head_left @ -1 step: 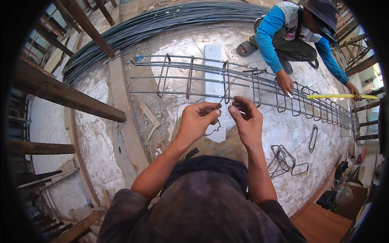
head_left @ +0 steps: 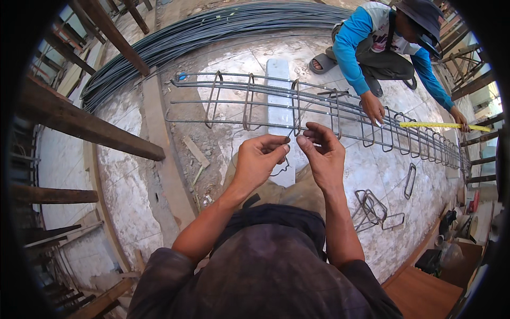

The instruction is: The person assembles a rebar cage by placing stirrups onto long bars and securing them with wire using pliers. The person measures the spacing with a tape measure, cuts lengths of wire, and twists the wire around the junctions to bind the steel structure together.

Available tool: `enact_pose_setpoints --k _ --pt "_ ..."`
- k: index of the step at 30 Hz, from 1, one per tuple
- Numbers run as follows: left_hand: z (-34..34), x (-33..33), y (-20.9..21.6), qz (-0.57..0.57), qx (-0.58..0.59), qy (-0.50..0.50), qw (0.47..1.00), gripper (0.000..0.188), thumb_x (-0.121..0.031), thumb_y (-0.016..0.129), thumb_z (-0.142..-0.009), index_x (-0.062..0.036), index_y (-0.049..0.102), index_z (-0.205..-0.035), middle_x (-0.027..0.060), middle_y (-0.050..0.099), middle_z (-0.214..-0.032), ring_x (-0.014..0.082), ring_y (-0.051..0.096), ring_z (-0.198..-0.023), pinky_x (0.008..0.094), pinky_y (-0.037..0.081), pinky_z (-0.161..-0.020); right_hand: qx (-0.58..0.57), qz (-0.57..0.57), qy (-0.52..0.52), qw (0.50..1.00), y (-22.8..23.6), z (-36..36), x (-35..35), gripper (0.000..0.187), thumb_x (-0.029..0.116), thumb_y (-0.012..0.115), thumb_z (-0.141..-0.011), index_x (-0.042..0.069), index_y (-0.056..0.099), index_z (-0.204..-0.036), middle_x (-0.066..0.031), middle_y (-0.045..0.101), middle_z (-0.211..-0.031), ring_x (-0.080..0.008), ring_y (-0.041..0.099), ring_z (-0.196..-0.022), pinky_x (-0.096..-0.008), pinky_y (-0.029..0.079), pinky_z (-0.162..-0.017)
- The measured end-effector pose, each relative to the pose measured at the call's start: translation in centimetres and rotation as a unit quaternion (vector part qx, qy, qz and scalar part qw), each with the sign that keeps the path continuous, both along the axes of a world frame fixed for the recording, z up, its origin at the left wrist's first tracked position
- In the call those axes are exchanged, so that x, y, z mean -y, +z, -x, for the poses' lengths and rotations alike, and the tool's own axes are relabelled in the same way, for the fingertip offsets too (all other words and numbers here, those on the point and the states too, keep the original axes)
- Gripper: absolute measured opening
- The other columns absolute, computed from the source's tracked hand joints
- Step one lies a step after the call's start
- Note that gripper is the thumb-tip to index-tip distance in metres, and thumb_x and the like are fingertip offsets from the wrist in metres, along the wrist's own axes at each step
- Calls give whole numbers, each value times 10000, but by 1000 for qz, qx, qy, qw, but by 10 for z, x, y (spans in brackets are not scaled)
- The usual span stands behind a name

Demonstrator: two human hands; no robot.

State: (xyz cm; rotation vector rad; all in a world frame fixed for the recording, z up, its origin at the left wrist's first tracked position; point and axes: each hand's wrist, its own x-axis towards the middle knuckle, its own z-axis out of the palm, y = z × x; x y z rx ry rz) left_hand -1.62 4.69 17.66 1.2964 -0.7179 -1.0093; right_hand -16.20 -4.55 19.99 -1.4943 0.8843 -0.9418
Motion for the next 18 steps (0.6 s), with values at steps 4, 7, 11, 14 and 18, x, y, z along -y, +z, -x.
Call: enact_pose_setpoints --k 4,7,11,14,18 --pt "14 -8 2 -11 46 36 998 207 -82 732 -930 48 735 -1091 51 727 -795 71 637 -684 233 519 -637 5 -13 10 1000 13 -13 0 311 120 828 -868 -55 707 -1094 -66 720 -842 -106 656 -770 -241 531 -690" --pt "20 -13 2 -12 55 53 997 190 -76 735 -927 49 735 -1071 41 718 -785 64 640 -712 233 515 -644 11 -57 23 998 10 -14 -3 298 91 808 -879 -65 701 -1110 -88 733 -864 -114 682 -777 -243 553 -701" --pt "14 -19 -11 30 11 36 999 213 -115 725 -949 39 719 -1096 53 726 -858 81 658 -718 237 533 -646 57 -128 42 989 14 -12 -7 260 96 798 -892 -44 717 -1096 -95 745 -914 -129 705 -751 -263 591 -702" --pt "7 -26 -5 33 -119 3 992 216 -154 693 -988 10 703 -1128 21 693 -871 88 651 -702 236 529 -648 72 -214 55 973 14 -8 -3 253 126 764 -924 -35 713 -1113 -99 747 -921 -150 728 -781 -286 610 -722" --pt "-10 -36 14 -46 -240 -54 968 249 -218 672 -1007 -4 689 -1131 -3 642 -795 77 628 -646 237 520 -603 135 -336 113 925 3 -1 1 265 177 731 -956 4 699 -1153 -93 747 -963 -143 721 -818 -270 591 -705"
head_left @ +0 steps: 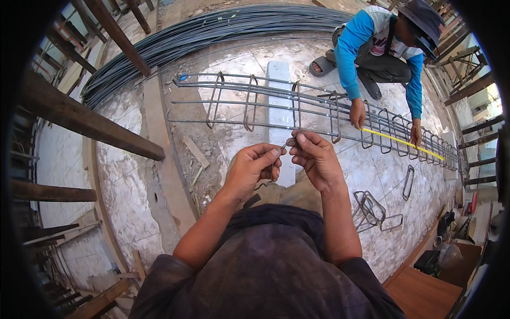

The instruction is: The person assembles a rebar cage by placing stirrups onto long bars and securing them with wire using pliers. The person measures the spacing with a tape measure, cuts lengths of wire, and twists the wire around the junctions to bind the steel structure together.

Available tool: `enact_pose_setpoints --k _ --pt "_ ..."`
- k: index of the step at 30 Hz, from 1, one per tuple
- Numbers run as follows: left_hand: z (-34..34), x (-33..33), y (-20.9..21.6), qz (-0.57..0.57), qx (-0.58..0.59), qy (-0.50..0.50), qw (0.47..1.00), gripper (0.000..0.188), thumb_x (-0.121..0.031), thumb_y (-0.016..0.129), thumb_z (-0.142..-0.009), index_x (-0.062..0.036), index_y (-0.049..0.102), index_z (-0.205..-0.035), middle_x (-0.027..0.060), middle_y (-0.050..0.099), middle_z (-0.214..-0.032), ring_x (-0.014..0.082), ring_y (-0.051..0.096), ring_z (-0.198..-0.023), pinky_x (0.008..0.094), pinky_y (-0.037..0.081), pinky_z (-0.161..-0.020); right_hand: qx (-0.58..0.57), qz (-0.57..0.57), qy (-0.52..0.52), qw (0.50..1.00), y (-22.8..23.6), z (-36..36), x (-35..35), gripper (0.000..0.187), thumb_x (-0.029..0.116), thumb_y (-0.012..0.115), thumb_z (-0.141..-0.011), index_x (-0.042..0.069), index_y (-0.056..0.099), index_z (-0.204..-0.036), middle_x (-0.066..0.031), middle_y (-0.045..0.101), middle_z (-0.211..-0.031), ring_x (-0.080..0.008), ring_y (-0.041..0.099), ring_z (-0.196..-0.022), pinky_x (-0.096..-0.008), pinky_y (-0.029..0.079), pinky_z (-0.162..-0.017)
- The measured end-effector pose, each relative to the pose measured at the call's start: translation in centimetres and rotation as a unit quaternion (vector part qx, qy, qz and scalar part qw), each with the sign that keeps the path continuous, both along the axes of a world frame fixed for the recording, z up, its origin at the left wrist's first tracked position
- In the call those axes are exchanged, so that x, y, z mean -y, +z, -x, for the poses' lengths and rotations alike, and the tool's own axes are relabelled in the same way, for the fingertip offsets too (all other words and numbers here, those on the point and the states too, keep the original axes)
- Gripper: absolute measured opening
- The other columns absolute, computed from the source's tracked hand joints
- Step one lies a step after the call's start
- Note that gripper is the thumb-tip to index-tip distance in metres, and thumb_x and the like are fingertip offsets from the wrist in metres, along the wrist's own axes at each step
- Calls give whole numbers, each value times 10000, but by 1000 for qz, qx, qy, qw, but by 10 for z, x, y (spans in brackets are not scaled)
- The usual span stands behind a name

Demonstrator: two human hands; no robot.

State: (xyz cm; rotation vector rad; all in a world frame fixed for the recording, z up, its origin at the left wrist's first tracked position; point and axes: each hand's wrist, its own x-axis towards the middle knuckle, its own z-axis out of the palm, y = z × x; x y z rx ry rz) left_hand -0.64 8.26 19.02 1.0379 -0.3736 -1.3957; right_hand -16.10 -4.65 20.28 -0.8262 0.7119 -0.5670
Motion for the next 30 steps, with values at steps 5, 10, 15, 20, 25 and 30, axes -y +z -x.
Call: enact_pose_setpoints --k 5,10,15,20,25,30 --pt "-16 -7 9 17 -99 -60 993 275 -238 657 -1013 9 681 -1133 -5 628 -766 57 576 -566 231 487 -540 106 -82 47 990 -17 -5 0 241 179 715 -970 41 684 -1165 -63 732 -976 -111 679 -797 -252 546 -674" --pt "-23 -14 7 6 -152 -166 974 247 -209 652 -1013 14 690 -1114 4 635 -755 62 566 -530 218 475 -519 120 -96 144 978 -11 -24 1 243 165 715 -967 33 684 -1169 -56 706 -920 -106 618 -728 -247 505 -617" --pt "-9 -13 19 -42 46 -8 998 239 -172 714 -970 16 695 -1116 63 693 -804 80 617 -566 222 505 -544 -144 239 79 957 1 -36 8 308 225 757 -939 11 698 -1153 -49 713 -874 -83 614 -714 -224 480 -557" --pt "6 -18 -6 -16 98 72 992 246 -129 742 -946 28 695 -1129 91 724 -856 114 675 -629 238 526 -557 -136 297 124 937 -5 -27 -17 281 218 799 -902 -18 745 -1044 -52 739 -903 -90 644 -811 -257 490 -643" --pt "14 -22 -12 -29 161 62 985 241 -121 733 -954 53 697 -1117 112 734 -880 147 715 -683 255 562 -585 -141 250 160 944 1 -21 -10 219 161 786 -901 -34 746 -992 -73 744 -890 -114 666 -813 -282 535 -739" --pt "14 -16 -4 -40 91 85 991 242 -161 681 -998 52 694 -1112 127 738 -914 174 736 -751 277 597 -634 -96 198 129 967 -8 -20 -13 161 126 759 -925 -24 729 -974 -45 723 -852 -80 620 -755 -269 510 -687"
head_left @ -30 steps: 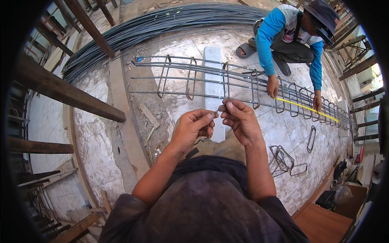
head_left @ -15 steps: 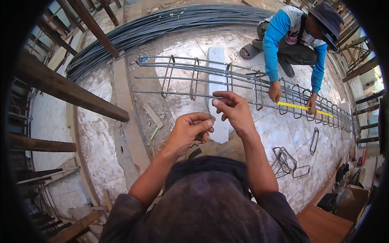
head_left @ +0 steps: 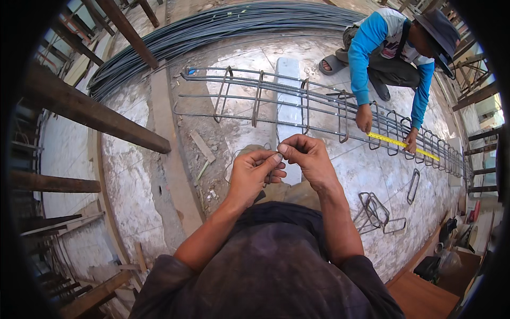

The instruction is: The person assembles a rebar cage by placing stirrups onto long bars and securing them with wire using pliers. The person measures the spacing with a tape measure, cuts lengths of wire, and twists the wire around the junctions to bind the steel structure together.

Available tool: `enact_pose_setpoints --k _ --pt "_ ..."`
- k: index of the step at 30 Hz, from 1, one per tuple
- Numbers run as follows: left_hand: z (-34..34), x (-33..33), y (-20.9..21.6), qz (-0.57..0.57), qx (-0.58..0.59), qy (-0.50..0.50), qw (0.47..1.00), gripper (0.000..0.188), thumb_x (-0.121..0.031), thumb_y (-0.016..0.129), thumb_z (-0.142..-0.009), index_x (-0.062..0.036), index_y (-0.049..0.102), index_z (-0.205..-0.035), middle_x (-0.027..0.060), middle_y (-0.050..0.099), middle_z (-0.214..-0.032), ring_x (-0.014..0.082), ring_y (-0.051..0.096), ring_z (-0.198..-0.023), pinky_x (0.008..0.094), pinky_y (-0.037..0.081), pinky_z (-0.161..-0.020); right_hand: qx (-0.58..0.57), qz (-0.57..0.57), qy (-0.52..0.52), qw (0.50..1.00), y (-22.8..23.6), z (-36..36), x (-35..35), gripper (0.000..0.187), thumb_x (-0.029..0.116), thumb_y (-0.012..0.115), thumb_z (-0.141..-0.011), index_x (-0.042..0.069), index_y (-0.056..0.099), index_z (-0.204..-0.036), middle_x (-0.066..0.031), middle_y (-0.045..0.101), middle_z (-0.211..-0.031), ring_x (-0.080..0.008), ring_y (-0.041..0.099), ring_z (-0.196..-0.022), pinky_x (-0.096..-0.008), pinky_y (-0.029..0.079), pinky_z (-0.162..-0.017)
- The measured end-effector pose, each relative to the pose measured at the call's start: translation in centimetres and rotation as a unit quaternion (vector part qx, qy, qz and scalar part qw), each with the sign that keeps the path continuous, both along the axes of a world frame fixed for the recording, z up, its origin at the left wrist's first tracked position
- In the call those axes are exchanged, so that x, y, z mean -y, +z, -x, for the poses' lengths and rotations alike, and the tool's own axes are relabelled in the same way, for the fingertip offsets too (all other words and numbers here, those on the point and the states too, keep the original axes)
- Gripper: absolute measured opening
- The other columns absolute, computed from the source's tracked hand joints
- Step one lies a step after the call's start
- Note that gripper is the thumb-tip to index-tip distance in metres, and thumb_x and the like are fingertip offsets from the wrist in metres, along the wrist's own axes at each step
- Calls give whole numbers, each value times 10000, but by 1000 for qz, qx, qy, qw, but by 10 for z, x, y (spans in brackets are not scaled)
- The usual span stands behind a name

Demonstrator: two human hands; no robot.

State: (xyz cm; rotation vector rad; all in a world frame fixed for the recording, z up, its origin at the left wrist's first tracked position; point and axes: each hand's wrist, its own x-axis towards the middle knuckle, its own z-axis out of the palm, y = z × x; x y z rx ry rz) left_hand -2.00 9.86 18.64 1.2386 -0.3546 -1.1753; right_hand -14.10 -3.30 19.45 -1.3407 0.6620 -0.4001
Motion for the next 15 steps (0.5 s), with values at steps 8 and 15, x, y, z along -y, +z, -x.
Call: enact_pose_setpoints --k 8,15 --pt "1 -1 -14 22 10 59 998 227 -214 647 -1024 1 641 -1098 123 727 -926 182 736 -776 283 603 -668 -27 47 -70 996 -16 -8 -13 177 157 725 -962 -16 688 -948 -2 662 -797 -58 546 -731 -244 451 -651" --pt "-26 -2 3 32 -41 116 992 222 -219 662 -1014 -28 619 -1118 107 709 -1016 228 730 -951 331 628 -760 31 28 -92 995 -2 -2 -20 237 184 730 -962 -24 671 -1058 -47 680 -948 -119 617 -873 -285 520 -781"
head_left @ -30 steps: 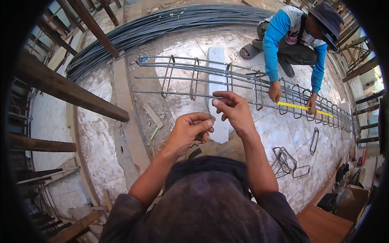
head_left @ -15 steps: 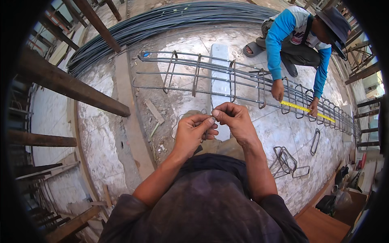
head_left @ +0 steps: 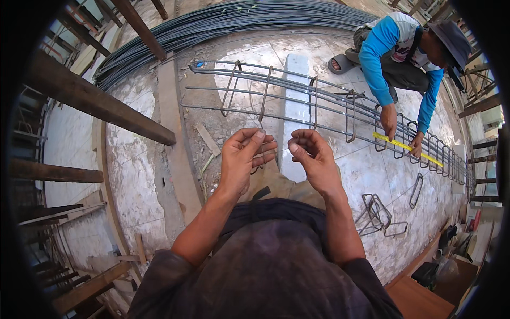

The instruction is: The person assembles a rebar cage by placing stirrups onto long bars and securing them with wire using pliers. The person measures the spacing with a tape measure, cuts lengths of wire, and twists the wire around the junctions to bind the steel structure together.

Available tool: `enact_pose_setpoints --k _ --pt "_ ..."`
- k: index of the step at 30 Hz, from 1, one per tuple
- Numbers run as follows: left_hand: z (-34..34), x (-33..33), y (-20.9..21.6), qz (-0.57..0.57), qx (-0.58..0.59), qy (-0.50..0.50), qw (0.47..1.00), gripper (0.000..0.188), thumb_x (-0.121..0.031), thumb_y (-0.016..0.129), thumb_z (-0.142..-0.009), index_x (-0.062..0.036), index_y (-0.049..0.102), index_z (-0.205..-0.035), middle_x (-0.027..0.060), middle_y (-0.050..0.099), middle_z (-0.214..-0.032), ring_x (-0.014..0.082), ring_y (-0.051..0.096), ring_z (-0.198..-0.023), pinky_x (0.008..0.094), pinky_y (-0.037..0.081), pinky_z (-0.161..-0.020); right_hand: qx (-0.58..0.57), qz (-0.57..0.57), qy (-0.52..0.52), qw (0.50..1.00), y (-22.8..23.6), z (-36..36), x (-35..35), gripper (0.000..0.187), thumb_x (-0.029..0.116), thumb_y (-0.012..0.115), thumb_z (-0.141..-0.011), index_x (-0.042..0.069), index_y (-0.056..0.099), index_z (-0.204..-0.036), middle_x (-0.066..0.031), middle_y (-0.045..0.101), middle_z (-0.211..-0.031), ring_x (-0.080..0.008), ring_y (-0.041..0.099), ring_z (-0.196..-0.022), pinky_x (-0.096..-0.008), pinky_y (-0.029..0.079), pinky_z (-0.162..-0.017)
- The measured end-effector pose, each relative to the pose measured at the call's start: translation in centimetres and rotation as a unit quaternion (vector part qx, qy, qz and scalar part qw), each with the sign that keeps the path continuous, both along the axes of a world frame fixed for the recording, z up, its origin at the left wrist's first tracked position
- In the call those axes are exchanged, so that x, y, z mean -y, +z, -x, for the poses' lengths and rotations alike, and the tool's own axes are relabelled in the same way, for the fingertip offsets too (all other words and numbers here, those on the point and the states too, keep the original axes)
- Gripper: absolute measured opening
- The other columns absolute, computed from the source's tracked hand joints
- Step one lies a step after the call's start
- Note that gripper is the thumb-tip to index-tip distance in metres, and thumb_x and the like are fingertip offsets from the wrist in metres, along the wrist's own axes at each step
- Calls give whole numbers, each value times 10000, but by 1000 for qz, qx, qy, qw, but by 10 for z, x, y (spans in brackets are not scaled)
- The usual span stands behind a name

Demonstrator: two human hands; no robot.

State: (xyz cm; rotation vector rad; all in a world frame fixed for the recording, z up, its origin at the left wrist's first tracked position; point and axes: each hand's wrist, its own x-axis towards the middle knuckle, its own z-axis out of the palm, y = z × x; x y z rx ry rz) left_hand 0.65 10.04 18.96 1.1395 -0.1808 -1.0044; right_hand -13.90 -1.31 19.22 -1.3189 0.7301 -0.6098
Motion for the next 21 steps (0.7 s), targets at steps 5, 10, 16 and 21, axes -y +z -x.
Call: enact_pose_setpoints --k 5,10,16,21 --pt "-4 6 -6 24 34 12 999 258 -220 677 -1008 -39 634 -1187 74 697 -1082 178 690 -1017 299 582 -806 -24 -14 131 991 4 -5 -24 358 181 795 -910 -23 677 -1179 -74 710 -1020 -125 644 -923 -290 535 -826" --pt "4 7 -13 12 500 48 865 326 -217 676 -1011 -17 665 -1268 63 689 -1110 119 660 -948 264 515 -776 4 -70 80 994 -8 -9 -12 308 179 788 -916 -18 695 -1134 -48 718 -925 -112 647 -827 -277 533 -754" --pt "15 -12 -10 -22 407 -20 913 255 -145 722 -959 -6 735 -1172 93 731 -1027 155 682 -935 271 529 -794 -31 -118 73 990 8 -14 5 297 252 718 -976 20 679 -1157 -34 723 -979 -128 662 -890 -292 528 -806" --pt "22 -15 7 -11 475 -43 879 219 -90 746 -923 -11 753 -1127 101 736 -951 160 697 -851 300 548 -733 72 -171 40 982 4 -25 21 288 261 702 -987 44 663 -1172 -43 715 -1026 -146 658 -926 -311 518 -874"
